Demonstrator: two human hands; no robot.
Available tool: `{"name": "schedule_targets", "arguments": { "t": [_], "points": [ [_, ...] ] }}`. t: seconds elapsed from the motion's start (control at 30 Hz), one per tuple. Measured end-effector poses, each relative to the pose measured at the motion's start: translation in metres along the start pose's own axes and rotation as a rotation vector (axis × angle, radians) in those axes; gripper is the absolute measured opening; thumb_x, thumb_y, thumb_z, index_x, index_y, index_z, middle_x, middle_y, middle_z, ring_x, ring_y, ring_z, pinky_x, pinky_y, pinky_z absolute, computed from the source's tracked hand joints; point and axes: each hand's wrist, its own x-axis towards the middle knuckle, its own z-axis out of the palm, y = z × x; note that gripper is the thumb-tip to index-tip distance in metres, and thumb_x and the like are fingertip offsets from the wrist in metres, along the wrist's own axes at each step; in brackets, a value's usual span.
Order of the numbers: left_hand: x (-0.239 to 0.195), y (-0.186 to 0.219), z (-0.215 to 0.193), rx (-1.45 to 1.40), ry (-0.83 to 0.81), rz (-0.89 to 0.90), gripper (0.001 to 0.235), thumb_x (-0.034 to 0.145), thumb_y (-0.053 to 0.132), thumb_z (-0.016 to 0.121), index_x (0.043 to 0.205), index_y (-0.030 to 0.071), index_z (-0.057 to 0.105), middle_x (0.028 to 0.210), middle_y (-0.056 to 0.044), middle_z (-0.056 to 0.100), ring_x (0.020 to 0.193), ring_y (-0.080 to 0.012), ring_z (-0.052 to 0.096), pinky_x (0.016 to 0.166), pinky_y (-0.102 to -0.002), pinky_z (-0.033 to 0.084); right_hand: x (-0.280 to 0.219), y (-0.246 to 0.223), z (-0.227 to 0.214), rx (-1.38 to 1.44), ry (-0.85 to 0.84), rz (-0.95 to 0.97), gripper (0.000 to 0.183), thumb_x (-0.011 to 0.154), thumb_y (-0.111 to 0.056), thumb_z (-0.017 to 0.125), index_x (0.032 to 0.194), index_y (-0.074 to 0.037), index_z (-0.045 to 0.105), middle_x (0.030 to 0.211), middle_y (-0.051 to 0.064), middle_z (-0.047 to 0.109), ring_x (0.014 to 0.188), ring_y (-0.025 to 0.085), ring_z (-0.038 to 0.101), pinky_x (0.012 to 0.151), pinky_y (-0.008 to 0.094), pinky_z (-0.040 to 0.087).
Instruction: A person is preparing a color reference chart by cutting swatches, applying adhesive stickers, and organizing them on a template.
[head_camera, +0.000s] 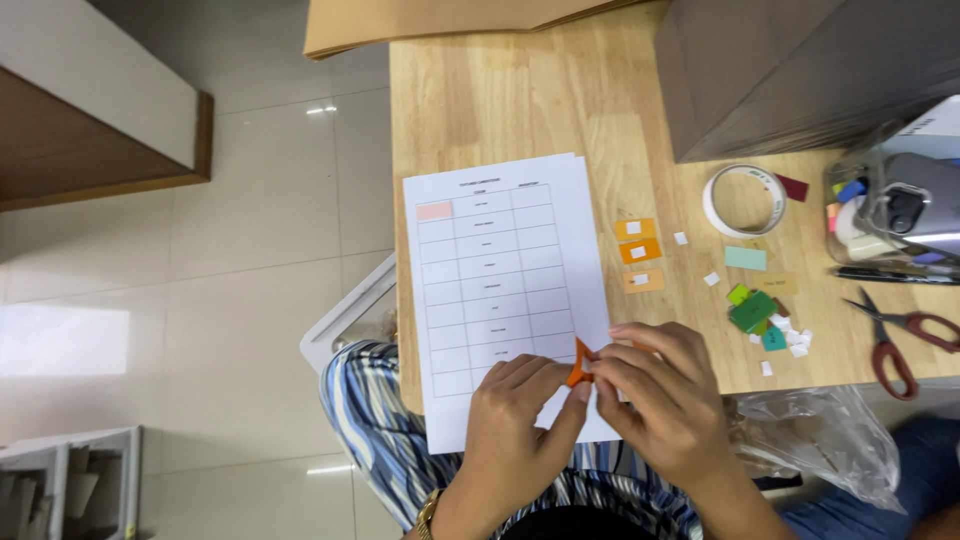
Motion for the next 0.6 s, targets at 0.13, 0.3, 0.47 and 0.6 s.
{"name": "schedule_targets", "arguments": {
  "t": [0.13,0.3,0.47,0.6],
  "points": [
    [-0.001,-0.008,0.003,-0.046,-0.036,-0.072,0.015,0.098,0.015,0.057,0.089,0.009,0.067,0.073,0.000,0.066,0.067,-0.0221,0.061,0.064,-0.036,0.045,-0.014,0.016,0.006,0.050,-0.002,0.071,0.006,0.095,-0.010,0.064,0.092,-0.004,0.066,0.090,0.007,0.072,0.099,0.030,0.068,0.091,0.043,0.051],
    [-0.008,-0.025,0.004,0.000,-0.032,-0.136,0.019,0.098,0.018,0.055,0.089,0.009,0.070,0.077,-0.001,0.070,0.069,-0.0218,0.062,0.064,-0.036,0.046,-0.045,0.076,0.004,0.002,0.004,0.236,0.015,0.099,-0.017,0.060,0.094,-0.006,0.069,0.091,0.007,0.071,0.097,0.025,0.066,0.095,0.041,0.054],
    [-0.010,-0.029,0.001,-0.060,-0.003,-0.242,0.018,0.097,0.015,0.060,0.090,0.012,0.076,0.075,0.001,0.070,0.069,-0.0162,0.062,0.055,-0.029,0.049,-0.086,0.154,-0.028,-0.419,0.046,0.415,0.007,0.104,0.004,0.073,0.107,-0.001,0.076,0.105,0.012,0.075,0.097,0.034,0.065,0.097,0.045,0.049],
    [-0.005,-0.025,0.002,-0.144,-0.018,-0.326,0.019,0.096,0.017,0.061,0.086,0.013,0.076,0.075,-0.001,0.071,0.069,-0.0144,0.063,0.040,-0.025,0.047,-0.134,0.191,-0.044,-0.581,0.053,0.498,0.007,0.109,0.001,0.079,0.113,-0.005,0.082,0.107,0.006,0.077,0.101,0.032,0.065,0.094,0.042,0.054]
  ]
}}
